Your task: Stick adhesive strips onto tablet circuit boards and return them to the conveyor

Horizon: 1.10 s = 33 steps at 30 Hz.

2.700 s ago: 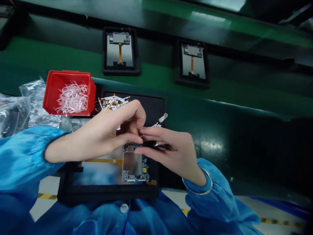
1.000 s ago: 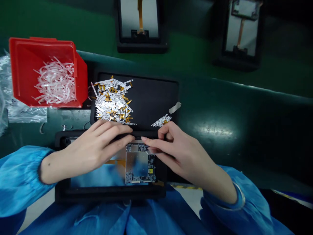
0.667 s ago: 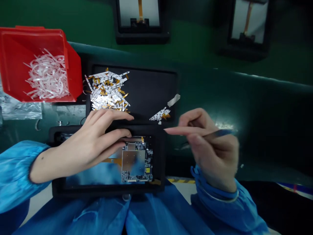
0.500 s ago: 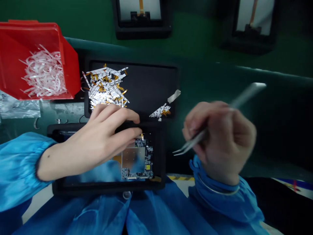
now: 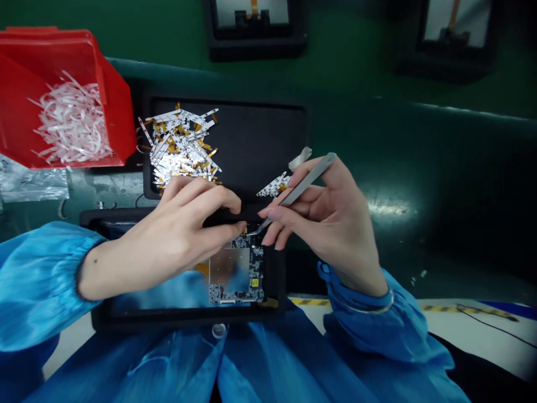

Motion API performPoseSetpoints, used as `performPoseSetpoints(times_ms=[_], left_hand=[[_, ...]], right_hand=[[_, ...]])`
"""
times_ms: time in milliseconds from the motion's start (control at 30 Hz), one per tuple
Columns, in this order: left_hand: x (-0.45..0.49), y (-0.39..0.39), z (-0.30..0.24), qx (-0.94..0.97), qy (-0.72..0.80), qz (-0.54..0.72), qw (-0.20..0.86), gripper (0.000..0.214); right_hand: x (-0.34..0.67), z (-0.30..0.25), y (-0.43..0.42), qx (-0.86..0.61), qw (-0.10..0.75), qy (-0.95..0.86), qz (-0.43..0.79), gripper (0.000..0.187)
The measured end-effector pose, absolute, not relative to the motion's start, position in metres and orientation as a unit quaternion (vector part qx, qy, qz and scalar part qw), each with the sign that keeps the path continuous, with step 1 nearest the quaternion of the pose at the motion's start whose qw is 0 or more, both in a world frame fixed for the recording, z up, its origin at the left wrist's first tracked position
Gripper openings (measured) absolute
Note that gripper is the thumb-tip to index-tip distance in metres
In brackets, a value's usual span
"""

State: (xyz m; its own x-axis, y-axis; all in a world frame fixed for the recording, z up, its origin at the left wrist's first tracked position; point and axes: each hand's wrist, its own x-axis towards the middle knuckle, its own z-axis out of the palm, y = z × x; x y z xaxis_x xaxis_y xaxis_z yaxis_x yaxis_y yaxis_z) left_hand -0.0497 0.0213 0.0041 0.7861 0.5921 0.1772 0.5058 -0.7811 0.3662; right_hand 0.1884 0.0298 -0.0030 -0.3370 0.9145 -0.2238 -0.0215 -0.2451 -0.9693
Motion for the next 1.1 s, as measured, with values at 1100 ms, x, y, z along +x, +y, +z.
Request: performPoseSetpoints(times_ms=[1100], left_hand=[[-0.059, -0.002, 0.009, 0.946, 0.258, 0.117, 0.159, 0.030]], right_hand=[[0.187, -0.004, 0.025, -0.479, 0.369, -0.527, 0.597, 0.034]])
